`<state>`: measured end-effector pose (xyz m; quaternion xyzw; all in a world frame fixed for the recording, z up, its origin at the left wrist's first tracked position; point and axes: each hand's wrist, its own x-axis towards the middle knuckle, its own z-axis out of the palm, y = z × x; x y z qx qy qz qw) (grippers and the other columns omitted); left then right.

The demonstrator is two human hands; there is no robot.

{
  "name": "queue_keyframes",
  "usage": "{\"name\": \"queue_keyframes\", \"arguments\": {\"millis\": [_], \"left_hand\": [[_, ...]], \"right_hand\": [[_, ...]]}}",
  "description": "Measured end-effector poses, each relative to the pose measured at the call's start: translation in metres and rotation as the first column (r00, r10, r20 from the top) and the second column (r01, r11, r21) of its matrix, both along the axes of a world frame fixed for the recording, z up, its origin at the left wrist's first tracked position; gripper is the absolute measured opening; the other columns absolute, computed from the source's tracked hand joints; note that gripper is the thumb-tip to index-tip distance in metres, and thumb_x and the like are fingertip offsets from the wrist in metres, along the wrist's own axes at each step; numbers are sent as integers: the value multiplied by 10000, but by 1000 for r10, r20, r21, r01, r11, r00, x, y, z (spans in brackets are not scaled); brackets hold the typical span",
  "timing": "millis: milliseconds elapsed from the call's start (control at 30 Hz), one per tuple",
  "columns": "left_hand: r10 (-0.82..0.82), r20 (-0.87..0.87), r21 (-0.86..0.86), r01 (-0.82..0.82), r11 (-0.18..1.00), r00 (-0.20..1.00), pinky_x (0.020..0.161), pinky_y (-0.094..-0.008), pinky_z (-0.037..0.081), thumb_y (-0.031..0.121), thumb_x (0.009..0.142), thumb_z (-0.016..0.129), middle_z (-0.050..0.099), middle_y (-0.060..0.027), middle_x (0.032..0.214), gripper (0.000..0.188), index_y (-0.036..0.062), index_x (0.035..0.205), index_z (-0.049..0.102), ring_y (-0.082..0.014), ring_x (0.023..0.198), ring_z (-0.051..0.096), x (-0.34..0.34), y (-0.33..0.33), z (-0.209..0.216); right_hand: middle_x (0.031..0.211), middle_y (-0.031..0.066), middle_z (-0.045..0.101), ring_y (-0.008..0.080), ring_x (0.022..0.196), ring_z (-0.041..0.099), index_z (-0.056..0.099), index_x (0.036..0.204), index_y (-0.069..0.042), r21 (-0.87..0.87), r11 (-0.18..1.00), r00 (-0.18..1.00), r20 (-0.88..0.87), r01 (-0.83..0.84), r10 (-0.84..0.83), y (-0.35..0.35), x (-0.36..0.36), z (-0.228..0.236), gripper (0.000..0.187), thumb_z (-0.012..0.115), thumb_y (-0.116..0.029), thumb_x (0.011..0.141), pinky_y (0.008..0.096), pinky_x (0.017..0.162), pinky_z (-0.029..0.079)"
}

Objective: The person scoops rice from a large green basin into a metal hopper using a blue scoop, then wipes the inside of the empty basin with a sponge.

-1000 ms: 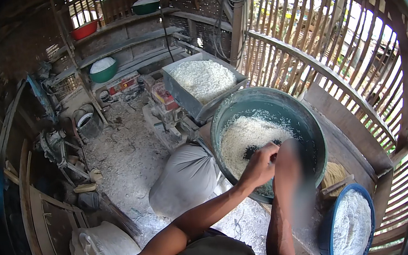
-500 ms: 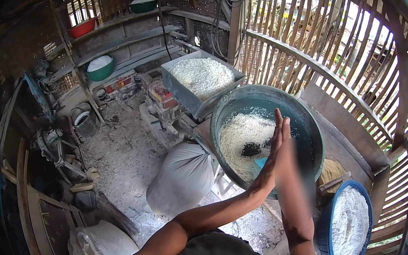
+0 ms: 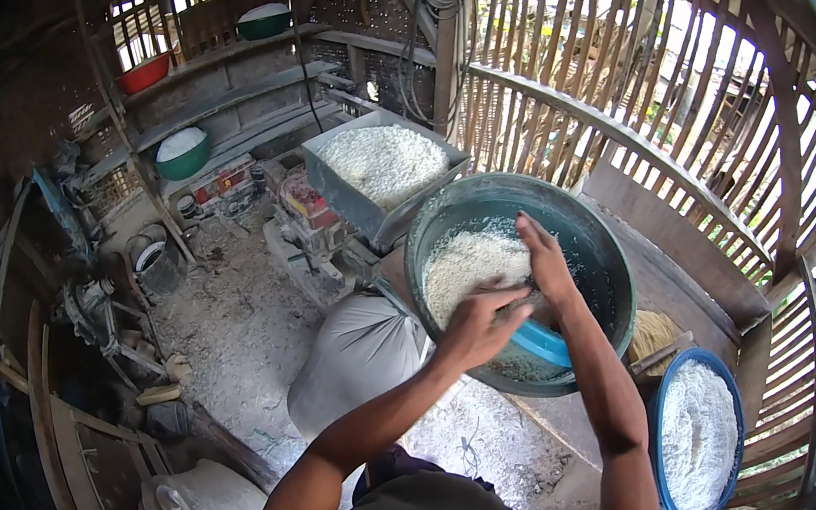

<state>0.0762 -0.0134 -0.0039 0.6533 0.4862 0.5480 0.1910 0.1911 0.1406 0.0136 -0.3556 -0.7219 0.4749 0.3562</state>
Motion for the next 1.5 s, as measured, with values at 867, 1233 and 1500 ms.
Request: {"name": "queue_keyframes", "arguments": {"millis": [867,1233,1500], "left_hand": [[18,82,252,-38,967,996,698,-313,538,-46,782,733,701,-96,855,126,13,883,688,-214,772,690,-70,-28,1],[34,-578,-61,-84,995,816,840,-428,511,289,836,719,721,-106,1000,272,66,993,708,-303,936,675,-105,61,-2],[0,-264,188,52,981,965,614,-365,435,200,768,747,629,-76,614,225,68,629,628,-264,603,629,-79,0,-6]], "right_hand": [[1159,141,678,290,1132,630,707,1033,-71,510,608,789,472,-609,395,-23,-5,-32,212,651,-231,906,491,1107,385],[1602,85,270,277,1501,161,319,1524,-123,424,479,315,903,-768,-293,47,16,-25,623,424,-433,993,474,1235,52],[1298,165,606,324,1303,460,595,1299,-37,-105,884,-165,986,-455,32,29,143,-6,616,402,-522,972,424,1111,321]]}}
